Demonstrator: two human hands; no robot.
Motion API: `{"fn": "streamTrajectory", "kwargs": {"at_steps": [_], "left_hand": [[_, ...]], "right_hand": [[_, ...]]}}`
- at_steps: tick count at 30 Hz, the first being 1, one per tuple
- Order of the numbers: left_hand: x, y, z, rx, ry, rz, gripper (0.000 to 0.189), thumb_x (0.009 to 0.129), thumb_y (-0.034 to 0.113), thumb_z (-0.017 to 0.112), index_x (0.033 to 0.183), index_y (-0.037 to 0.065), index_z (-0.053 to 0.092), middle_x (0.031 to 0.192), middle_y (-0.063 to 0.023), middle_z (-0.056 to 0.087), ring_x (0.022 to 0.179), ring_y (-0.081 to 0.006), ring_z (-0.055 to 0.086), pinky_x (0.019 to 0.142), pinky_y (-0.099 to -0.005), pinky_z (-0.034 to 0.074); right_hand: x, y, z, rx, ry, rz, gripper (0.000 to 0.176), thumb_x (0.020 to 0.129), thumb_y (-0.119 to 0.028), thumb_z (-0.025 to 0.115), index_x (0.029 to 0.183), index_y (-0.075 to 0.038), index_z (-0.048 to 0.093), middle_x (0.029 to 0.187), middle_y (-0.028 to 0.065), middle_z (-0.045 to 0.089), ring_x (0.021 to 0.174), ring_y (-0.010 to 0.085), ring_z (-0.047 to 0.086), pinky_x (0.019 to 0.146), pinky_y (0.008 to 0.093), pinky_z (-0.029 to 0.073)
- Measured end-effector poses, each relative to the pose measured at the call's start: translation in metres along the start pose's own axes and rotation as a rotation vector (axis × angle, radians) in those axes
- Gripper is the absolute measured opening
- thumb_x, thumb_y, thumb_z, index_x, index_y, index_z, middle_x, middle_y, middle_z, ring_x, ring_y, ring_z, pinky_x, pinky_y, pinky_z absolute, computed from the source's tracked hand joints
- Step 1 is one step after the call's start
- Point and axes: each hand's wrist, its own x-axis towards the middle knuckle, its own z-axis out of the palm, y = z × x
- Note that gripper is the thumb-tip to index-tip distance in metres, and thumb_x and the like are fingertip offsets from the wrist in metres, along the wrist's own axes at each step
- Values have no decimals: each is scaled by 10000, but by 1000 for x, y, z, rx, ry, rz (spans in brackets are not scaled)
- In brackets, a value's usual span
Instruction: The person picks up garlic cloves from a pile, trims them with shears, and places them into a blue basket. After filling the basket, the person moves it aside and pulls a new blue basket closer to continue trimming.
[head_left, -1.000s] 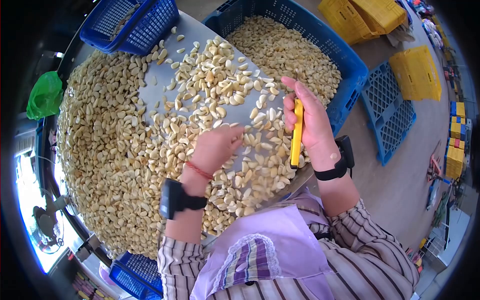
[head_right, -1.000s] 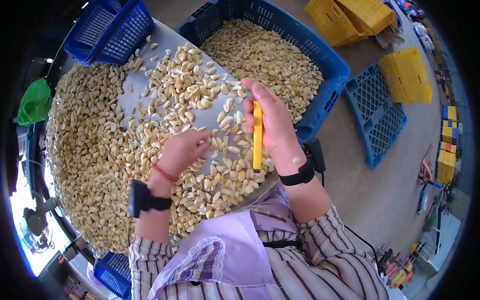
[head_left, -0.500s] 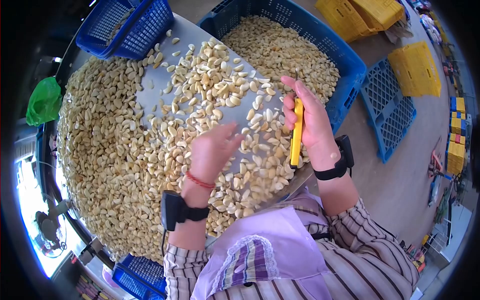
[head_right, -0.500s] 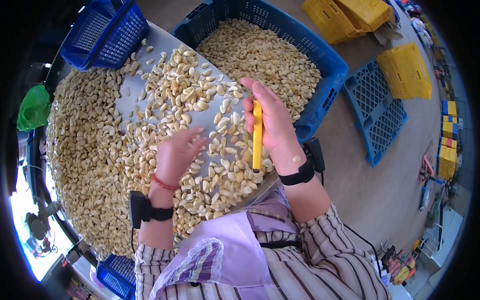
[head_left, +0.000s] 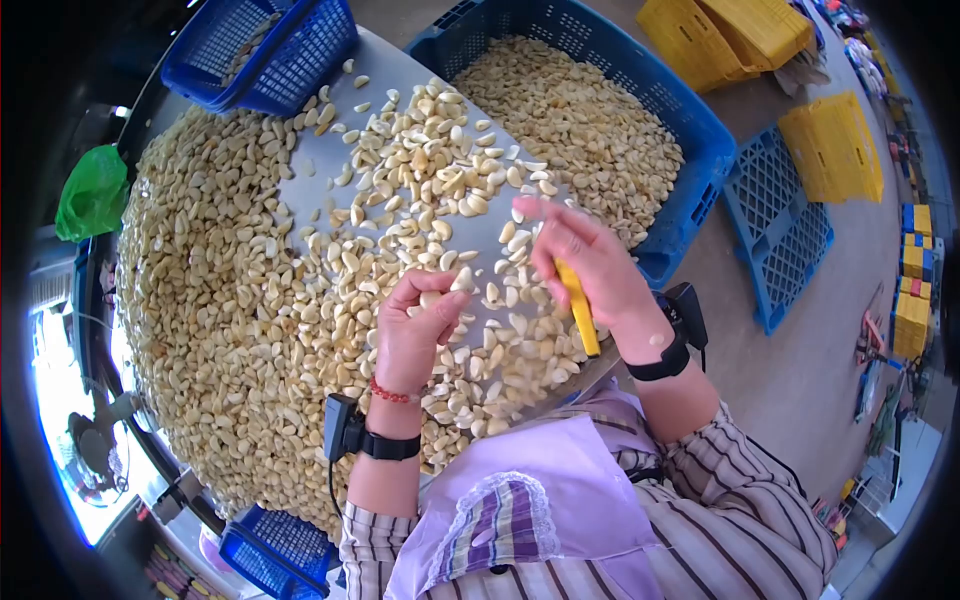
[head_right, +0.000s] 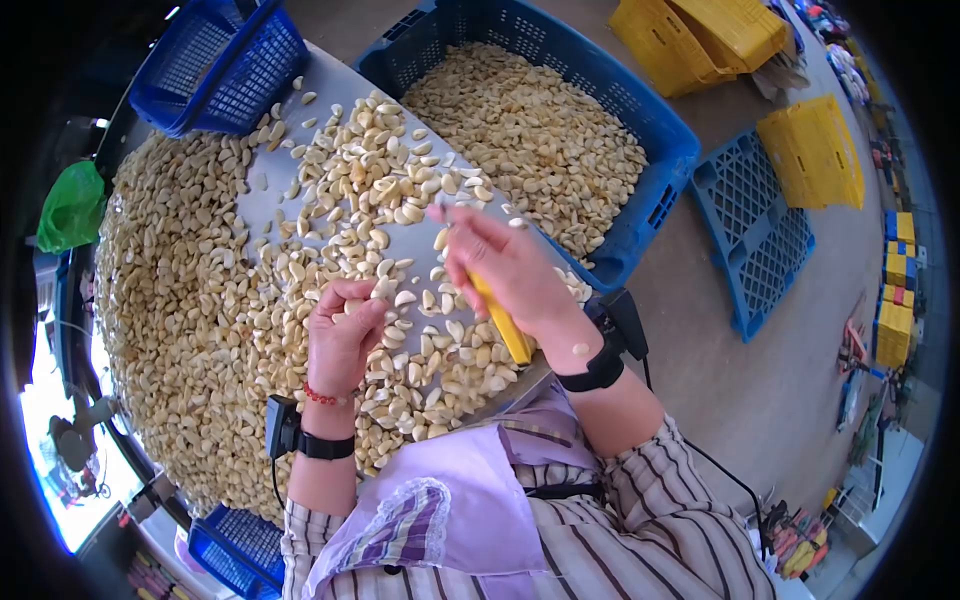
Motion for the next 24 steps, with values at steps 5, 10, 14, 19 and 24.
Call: {"fn": "streamTrajectory", "kwargs": {"at_steps": [5,10,14,19,24], "left_hand": [[-18,22,10,105,-7,80,210,774,-14,718,924,41,582,825,12,614,718,-20,548,625,-172,459],[-24,26,10,202,-43,184,223,759,-18,731,894,39,563,836,-1,621,743,-36,562,662,-174,471],[-22,14,-3,-25,-171,192,223,748,1,721,896,47,562,838,-24,613,690,-66,559,574,-193,469],[-9,29,23,-551,-372,87,216,815,49,621,1024,75,573,774,-40,582,631,-104,511,450,-193,393],[59,-14,54,859,-293,569,201,859,154,582,1045,85,617,840,-72,630,678,-235,604,590,-342,491]], "right_hand": [[-14,-2,29,-367,-296,100,559,934,-277,563,1414,-70,365,698,-15,531,550,36,473,496,189,401],[-17,0,34,-446,-403,97,578,930,-272,566,1432,-94,342,717,-28,523,646,28,484,512,189,414],[-16,9,30,-310,-415,114,552,939,-260,550,1432,-111,350,711,-28,517,601,24,473,495,178,396],[-15,-2,6,18,25,54,450,951,-245,532,1378,-139,438,683,-17,522,459,32,437,425,171,370],[-13,-29,-27,189,191,-176,419,961,-306,507,1343,-139,464,670,-5,501,447,61,429,402,194,373]]}}
